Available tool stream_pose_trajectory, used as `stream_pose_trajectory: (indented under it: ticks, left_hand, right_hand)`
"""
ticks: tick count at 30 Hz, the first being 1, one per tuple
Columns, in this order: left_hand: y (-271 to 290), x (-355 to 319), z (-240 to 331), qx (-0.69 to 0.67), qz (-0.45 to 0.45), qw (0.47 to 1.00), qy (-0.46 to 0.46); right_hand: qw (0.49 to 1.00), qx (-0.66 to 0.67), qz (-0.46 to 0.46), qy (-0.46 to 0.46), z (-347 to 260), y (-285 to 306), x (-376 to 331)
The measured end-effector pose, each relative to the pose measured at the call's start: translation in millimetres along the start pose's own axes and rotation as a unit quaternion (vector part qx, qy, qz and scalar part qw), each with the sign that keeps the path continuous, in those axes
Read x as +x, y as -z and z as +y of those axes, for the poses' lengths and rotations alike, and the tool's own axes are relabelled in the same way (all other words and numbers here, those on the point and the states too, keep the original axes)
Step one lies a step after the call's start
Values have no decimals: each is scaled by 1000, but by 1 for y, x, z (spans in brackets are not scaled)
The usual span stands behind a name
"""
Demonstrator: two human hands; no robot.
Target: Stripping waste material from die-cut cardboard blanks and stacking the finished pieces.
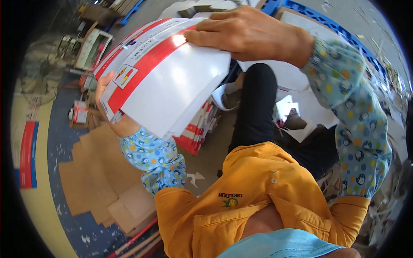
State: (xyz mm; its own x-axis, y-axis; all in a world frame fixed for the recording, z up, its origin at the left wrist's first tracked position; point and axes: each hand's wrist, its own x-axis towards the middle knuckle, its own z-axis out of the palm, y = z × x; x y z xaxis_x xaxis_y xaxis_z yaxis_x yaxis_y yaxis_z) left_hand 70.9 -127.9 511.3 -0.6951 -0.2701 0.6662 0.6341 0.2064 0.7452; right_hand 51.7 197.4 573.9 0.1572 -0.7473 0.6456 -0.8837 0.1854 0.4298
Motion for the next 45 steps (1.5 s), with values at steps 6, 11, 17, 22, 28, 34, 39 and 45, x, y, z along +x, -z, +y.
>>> stream_pose_trajectory:
  ticks: [6,11,17,22,28,34,39,45]
  left_hand:
    - [-35,26,61,-454,-99,853,237]
    - [-58,82,46,-505,-195,805,242]
    - [-80,115,-10,-417,16,908,38]
    - [-98,50,-39,-356,165,917,73]
    - [-128,-65,-188,-426,148,857,249]
    - [-15,-205,-331,48,-80,927,362]
    - [72,-127,-265,69,262,907,322]
    - [16,-39,-198,157,-35,975,153]
  right_hand:
    - [963,-181,-106,-169,4,59,-98]
    - [931,-171,-92,-309,-11,79,-173]
    - [846,-96,-139,-506,-49,72,-231]
    - [786,-65,-146,-597,-74,83,-273]
    - [724,-57,-151,-670,-99,75,-310]
    - [730,101,-81,-671,-94,-18,-346]
    - [729,162,-86,-659,-46,-132,-329]
    - [627,199,25,-753,-33,-178,-338]
